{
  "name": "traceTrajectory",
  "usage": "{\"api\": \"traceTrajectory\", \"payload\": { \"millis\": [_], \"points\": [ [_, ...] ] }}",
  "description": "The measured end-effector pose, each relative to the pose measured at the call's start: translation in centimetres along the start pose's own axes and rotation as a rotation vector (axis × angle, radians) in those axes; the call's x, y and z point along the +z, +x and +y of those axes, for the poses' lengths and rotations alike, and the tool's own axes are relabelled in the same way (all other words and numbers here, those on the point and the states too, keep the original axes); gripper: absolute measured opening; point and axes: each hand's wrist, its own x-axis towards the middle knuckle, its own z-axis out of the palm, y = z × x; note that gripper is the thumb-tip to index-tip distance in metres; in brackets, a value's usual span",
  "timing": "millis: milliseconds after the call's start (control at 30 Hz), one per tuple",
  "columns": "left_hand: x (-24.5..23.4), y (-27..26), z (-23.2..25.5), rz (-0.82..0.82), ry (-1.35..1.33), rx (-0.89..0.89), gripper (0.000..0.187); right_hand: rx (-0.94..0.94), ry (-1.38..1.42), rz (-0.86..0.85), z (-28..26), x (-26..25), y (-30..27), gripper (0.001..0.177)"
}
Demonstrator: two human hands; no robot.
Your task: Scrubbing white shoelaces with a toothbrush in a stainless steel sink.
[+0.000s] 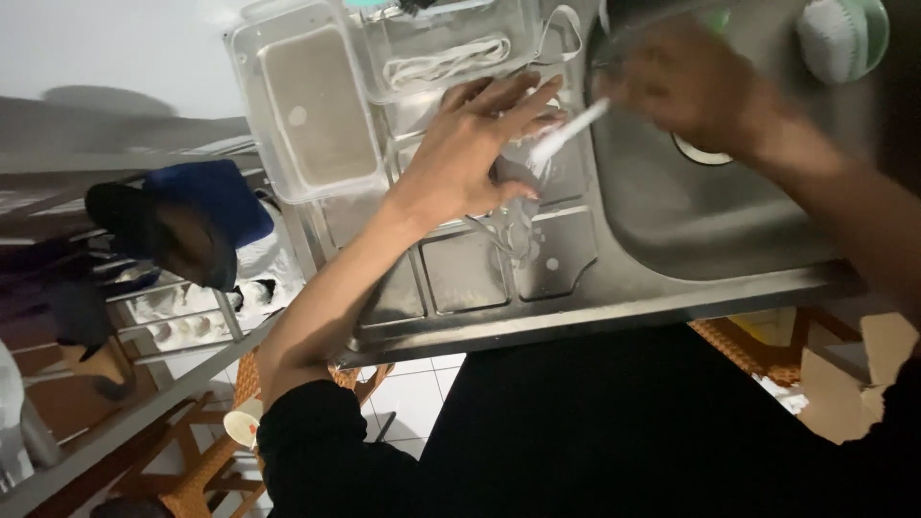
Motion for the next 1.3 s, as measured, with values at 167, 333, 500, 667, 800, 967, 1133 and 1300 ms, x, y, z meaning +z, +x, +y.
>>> {"api": "traceTrajectory", "payload": {
  "millis": [167, 333, 500, 667, 800, 967, 1133, 1300],
  "points": [
    [-0.6, 0.1, 0.2, 0.094, 0.037, 0.094, 0.085, -0.053, -0.445, -0.083, 0.4, 0.0, -2.5, 0.030],
    [-0.9, 0.2, 0.9, 0.128, 0.023, 0.111, 0.104, -0.036, -0.167, -0.050, 0.2, 1.7, -4.2, 0.038],
    [-1.2, -0.1, 1.5, -0.019, 0.095, 0.053, 0.094, -0.013, -0.256, 0.045, 0.0, 2.8, -4.8, 0.024],
    [-0.9, -0.3, 1.5, -0.024, 0.101, 0.038, 0.101, 0.105, -0.196, -0.180, 3.8, 5.7, -9.5, 0.021],
    [-1.3, 0.0, 2.5, -0.079, 0.162, -0.024, 0.107, -0.151, -0.219, -0.045, -2.8, 0.8, -1.3, 0.028],
    [-0.7, -0.5, 2.0, -0.154, 0.150, -0.027, 0.131, -0.116, -0.363, -0.085, -0.6, 1.3, -2.8, 0.046],
    [0.5, -1.4, 0.4, -0.216, 0.078, 0.028, 0.151, -0.106, -0.416, -0.144, -1.0, 1.0, -2.1, 0.044],
    [-1.2, -1.2, 1.0, -0.228, 0.022, 0.006, 0.135, -0.068, -0.298, -0.139, -0.7, 1.5, -2.6, 0.067]
  ]
}}
